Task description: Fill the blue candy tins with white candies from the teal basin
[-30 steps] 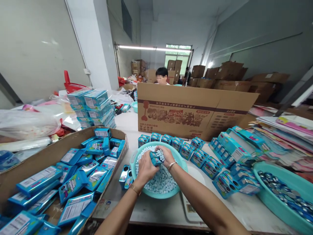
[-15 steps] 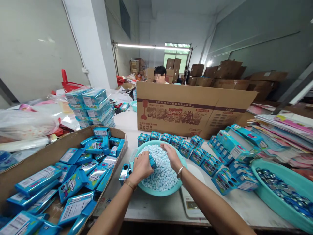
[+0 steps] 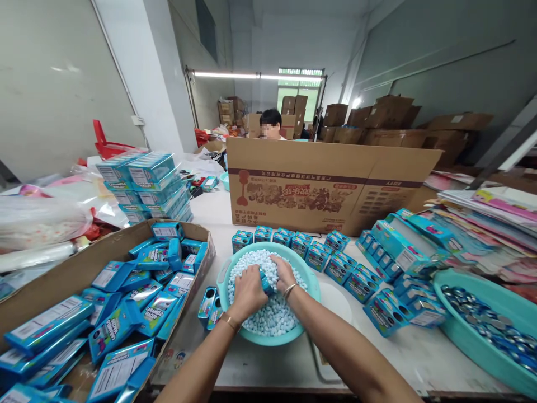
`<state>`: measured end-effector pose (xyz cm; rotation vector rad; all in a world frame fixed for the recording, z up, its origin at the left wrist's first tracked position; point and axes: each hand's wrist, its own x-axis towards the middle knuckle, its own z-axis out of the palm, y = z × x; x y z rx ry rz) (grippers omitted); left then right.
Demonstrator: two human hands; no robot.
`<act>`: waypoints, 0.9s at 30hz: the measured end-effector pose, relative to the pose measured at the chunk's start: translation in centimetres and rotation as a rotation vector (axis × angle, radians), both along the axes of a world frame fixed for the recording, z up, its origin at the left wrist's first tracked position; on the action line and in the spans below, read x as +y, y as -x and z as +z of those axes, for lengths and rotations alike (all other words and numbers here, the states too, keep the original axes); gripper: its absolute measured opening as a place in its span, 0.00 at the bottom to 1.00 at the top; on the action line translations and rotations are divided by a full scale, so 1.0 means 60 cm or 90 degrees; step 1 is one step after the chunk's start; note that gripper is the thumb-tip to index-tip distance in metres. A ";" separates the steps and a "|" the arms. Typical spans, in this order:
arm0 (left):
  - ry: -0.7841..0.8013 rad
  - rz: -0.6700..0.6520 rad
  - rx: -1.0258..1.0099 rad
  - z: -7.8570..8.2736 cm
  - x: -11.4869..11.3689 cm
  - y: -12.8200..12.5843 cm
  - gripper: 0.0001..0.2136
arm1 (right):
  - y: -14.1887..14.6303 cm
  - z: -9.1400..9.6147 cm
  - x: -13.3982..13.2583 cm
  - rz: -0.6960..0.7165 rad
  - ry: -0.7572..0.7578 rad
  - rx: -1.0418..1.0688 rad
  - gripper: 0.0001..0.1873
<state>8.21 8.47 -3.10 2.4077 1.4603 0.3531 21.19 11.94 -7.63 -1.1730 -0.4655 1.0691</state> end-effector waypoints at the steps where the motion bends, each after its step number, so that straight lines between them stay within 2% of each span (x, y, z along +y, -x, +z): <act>1: 0.001 0.022 -0.063 -0.005 0.001 0.002 0.29 | -0.001 0.014 0.004 -0.001 -0.010 0.014 0.13; 6: 0.000 0.092 -0.319 -0.022 0.004 -0.003 0.32 | -0.010 0.078 0.009 0.010 -0.015 0.030 0.09; 10: 0.007 0.105 -0.395 -0.023 0.004 -0.010 0.32 | -0.005 0.096 -0.003 0.032 -0.009 0.013 0.08; 17: 0.053 0.097 -0.331 -0.011 -0.001 0.000 0.32 | 0.002 0.098 -0.024 0.059 -0.027 -0.039 0.09; 23: 0.049 0.082 -0.247 0.010 -0.006 0.004 0.31 | 0.002 0.093 -0.027 0.097 -0.055 -0.101 0.18; 27: 0.061 0.080 -0.225 0.021 -0.006 0.005 0.29 | -0.003 0.102 -0.031 0.123 -0.051 -0.110 0.23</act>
